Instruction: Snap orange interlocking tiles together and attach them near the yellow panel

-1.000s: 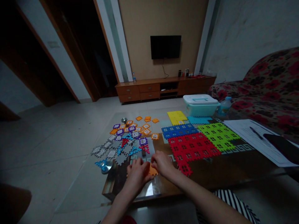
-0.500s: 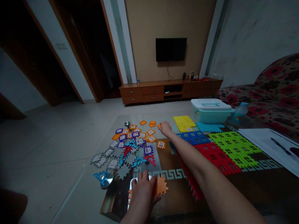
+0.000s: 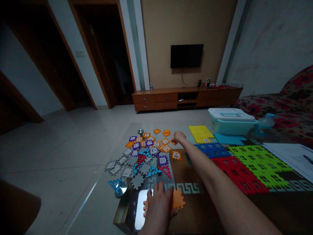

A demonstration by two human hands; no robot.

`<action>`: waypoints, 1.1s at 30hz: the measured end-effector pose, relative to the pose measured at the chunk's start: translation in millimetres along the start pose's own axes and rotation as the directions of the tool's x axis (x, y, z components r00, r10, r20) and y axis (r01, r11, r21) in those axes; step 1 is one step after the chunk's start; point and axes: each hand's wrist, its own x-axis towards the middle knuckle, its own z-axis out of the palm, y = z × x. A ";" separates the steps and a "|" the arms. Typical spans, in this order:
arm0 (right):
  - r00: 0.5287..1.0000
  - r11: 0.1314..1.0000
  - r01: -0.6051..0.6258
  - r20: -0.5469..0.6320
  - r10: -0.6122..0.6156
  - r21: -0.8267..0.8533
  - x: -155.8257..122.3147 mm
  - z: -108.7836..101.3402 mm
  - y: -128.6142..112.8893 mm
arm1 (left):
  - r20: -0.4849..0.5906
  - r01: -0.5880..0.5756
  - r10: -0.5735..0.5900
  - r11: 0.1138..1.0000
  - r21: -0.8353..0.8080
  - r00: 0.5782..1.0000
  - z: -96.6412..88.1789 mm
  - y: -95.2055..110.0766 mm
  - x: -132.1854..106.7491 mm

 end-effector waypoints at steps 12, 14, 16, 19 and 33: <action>0.995 0.897 0.011 0.086 -0.055 0.442 -177.5 -1.4 34.3 | -0.122 -0.016 0.025 0.997 0.074 0.992 -10.0 -1.6 -13.6; 0.979 0.849 -0.091 0.203 -0.019 0.521 -200.8 9.5 40.0 | -0.104 -0.026 0.033 0.998 0.064 0.994 -10.4 -1.0 -11.5; 0.961 0.830 -0.146 0.276 -0.011 0.539 -210.2 14.0 41.7 | -0.108 -0.060 0.065 0.997 0.053 0.992 -9.0 0.0 -9.2; 0.955 0.849 -0.133 0.296 -0.029 0.511 -207.3 9.8 39.0 | -0.148 -0.115 0.126 0.990 0.079 0.981 -4.5 1.7 -6.1; 0.989 0.979 0.082 0.106 -0.103 0.185 -216.3 13.4 39.0 | -0.136 -0.136 0.147 0.987 0.085 0.980 1.4 3.2 0.8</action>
